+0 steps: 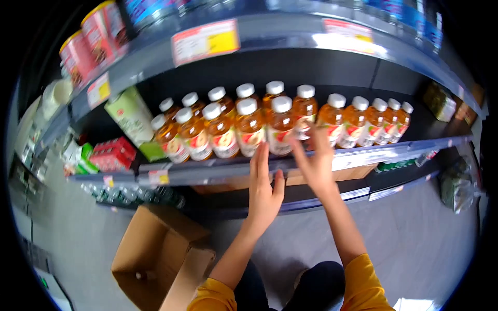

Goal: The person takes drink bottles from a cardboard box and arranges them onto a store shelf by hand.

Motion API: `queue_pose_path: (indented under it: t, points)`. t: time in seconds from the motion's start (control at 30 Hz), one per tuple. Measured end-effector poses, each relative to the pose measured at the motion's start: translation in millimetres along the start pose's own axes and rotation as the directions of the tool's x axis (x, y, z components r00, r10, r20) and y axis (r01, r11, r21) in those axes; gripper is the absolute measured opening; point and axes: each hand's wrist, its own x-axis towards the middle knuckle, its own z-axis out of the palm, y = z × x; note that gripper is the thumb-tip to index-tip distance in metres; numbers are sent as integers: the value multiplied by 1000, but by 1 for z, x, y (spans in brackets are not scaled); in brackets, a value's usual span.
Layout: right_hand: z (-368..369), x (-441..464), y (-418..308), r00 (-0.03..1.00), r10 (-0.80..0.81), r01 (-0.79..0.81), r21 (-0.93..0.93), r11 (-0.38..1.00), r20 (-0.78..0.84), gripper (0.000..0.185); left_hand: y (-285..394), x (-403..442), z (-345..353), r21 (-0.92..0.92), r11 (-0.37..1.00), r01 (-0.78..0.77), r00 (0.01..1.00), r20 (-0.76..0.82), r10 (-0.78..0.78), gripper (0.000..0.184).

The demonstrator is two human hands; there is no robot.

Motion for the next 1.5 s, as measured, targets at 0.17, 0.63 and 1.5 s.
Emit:
queue_pose_path:
  t: [0.17,0.63,1.5]
  points:
    - [33,-1,-81,977,-209,183,319,930,46,28,2,-33,-114,59,997,55,977,-208,-42,44]
    - [305,-231,-315,35,-615,-132,613,779,788,37,-144,-353,-436,-792,269,548,-295,-484,-824,22]
    - [383,-473,-307,-387,-384,-250,306,919,838,73,-222,-396,-410,-138,26,990,-113,-890,-442,38]
